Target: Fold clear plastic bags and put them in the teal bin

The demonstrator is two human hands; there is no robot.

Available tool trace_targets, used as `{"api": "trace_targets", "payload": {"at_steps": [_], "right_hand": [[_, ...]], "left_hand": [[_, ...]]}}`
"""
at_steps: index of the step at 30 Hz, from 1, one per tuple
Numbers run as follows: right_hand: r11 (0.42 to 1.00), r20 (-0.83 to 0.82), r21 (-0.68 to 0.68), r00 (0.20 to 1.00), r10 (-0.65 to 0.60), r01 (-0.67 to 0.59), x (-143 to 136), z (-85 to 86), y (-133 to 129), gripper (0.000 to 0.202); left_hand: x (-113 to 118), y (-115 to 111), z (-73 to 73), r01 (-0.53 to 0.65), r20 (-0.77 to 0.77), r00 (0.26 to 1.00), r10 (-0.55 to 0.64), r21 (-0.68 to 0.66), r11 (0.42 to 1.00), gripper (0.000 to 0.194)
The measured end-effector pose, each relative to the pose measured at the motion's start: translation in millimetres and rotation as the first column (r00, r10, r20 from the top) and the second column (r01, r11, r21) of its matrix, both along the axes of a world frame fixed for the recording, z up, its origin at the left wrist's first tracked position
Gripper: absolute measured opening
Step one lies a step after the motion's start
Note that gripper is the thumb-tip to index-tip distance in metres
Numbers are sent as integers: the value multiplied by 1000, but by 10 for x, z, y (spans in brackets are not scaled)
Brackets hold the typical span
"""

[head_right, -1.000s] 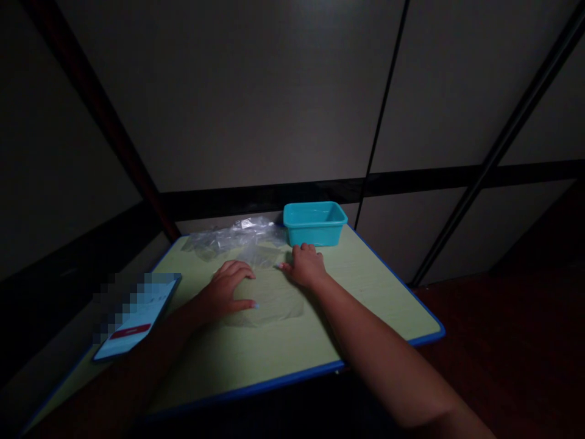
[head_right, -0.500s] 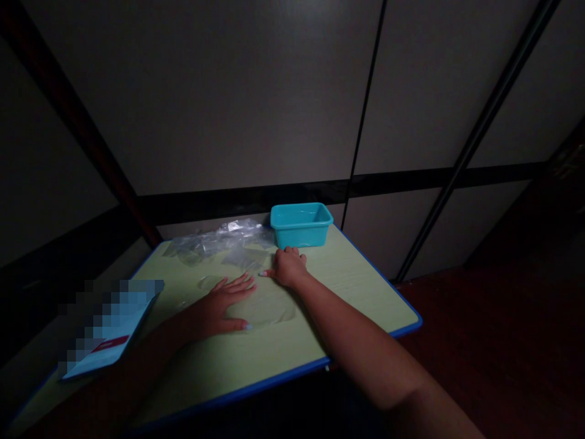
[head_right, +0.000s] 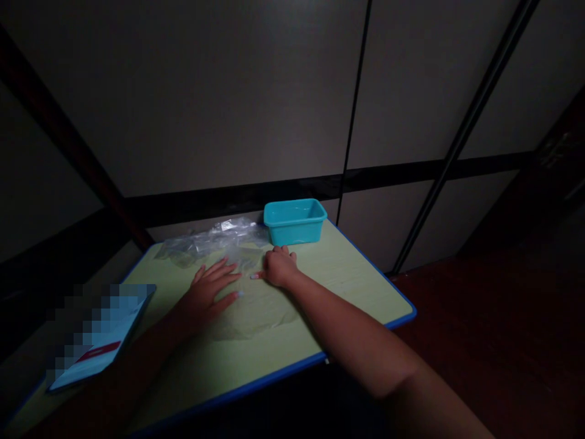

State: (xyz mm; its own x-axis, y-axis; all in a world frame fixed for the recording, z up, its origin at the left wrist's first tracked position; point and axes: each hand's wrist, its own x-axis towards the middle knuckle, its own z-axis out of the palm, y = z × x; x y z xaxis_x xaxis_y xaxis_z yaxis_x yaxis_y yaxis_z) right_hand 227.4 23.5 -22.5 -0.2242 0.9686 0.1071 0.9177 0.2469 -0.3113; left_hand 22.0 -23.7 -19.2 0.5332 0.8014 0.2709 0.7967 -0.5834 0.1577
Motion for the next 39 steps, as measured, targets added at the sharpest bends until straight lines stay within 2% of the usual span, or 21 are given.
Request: {"api": "trace_targets", "payload": {"at_steps": [3,8,13,20,25,31,39], "right_hand": [[1000,-22,-22,1000,11,-11,-3,-6,12,38],[999,-48,-29,998,44,-46,4,14,-13,31],[994,-89,-7,990,112,-113,6,51,-70,22],[974,-104,115,973,208,-196,3,32,-92,22],[949,-100,188,956,274,-253,-16,59,-163,16],[904,-91,223,915,393,-366,-5,104,-223,24],[889,-89,168,892,444,-426,18,135,-243,33]], "left_hand": [[-58,79,-53,-71,83,994,68,28,997,36],[-100,163,-153,-61,164,985,52,51,997,34],[-116,206,-174,-51,196,980,39,59,997,35],[-123,215,-169,-91,247,966,70,74,993,41],[-99,180,-158,-75,279,959,46,96,992,47],[-88,164,-156,-67,314,949,36,91,994,52],[-94,154,-121,-47,293,956,30,53,997,71]]}}
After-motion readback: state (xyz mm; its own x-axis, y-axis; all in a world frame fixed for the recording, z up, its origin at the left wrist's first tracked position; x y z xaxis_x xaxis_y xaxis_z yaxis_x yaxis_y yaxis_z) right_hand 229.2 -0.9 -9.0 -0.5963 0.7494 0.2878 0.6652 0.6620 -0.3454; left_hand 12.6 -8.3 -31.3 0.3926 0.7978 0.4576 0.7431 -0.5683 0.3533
